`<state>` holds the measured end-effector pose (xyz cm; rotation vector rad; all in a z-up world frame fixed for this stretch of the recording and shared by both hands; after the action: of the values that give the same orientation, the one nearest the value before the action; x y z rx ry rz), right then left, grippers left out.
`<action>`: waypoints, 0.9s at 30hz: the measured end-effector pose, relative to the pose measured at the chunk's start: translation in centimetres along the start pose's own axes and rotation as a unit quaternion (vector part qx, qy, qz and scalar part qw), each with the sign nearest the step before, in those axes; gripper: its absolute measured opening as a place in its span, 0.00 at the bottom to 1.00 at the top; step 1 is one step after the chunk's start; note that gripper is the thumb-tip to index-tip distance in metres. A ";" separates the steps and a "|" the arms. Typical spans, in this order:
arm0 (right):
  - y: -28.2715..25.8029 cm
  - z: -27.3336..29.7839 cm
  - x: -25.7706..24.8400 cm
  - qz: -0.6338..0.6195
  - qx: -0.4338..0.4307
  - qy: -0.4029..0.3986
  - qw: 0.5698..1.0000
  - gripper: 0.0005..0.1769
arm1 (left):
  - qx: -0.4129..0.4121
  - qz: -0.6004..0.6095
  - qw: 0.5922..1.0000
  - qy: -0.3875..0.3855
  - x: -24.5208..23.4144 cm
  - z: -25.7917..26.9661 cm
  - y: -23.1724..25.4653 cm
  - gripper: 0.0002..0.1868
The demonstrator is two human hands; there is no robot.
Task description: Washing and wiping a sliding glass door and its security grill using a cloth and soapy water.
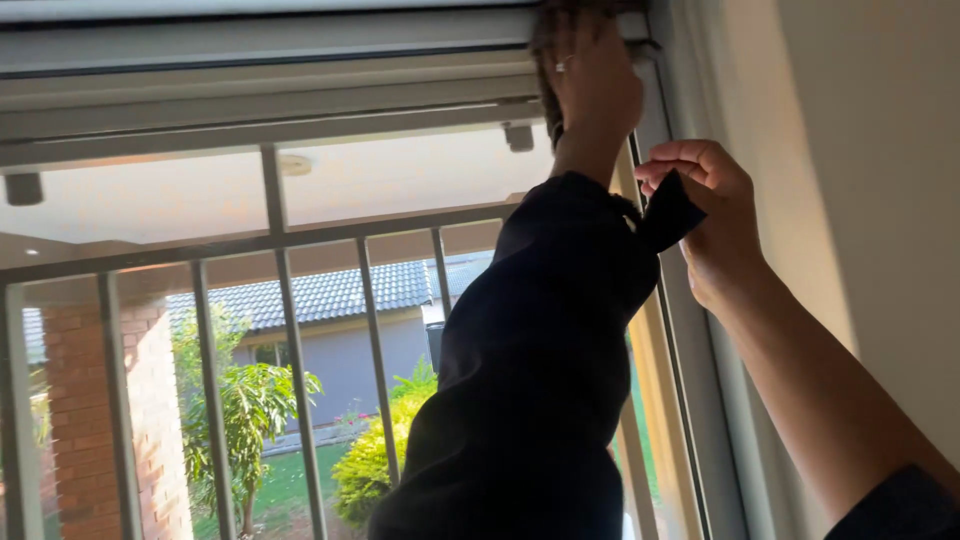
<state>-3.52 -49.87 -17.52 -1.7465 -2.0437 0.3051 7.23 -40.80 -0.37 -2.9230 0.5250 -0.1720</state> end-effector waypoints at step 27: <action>5.0 2.7 0.7 0.024 0.037 0.169 0.985 0.13 | 0.261 0.006 0.965 -0.012 -4.8 10.2 0.2 0.21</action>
<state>-0.46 -47.97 -21.98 -1.6753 -1.7292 0.0886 4.15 -37.84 -10.78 -2.4052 0.4157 -0.2324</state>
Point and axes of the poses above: each hand's wrist, its own z-axis away from the middle knuckle, its own x-axis out of the palm, y = z × x, the point moved 1 cm from there along -z, towards the middle knuckle, and after that the axes turned 8 degrees about x, right-handed, at the moved point
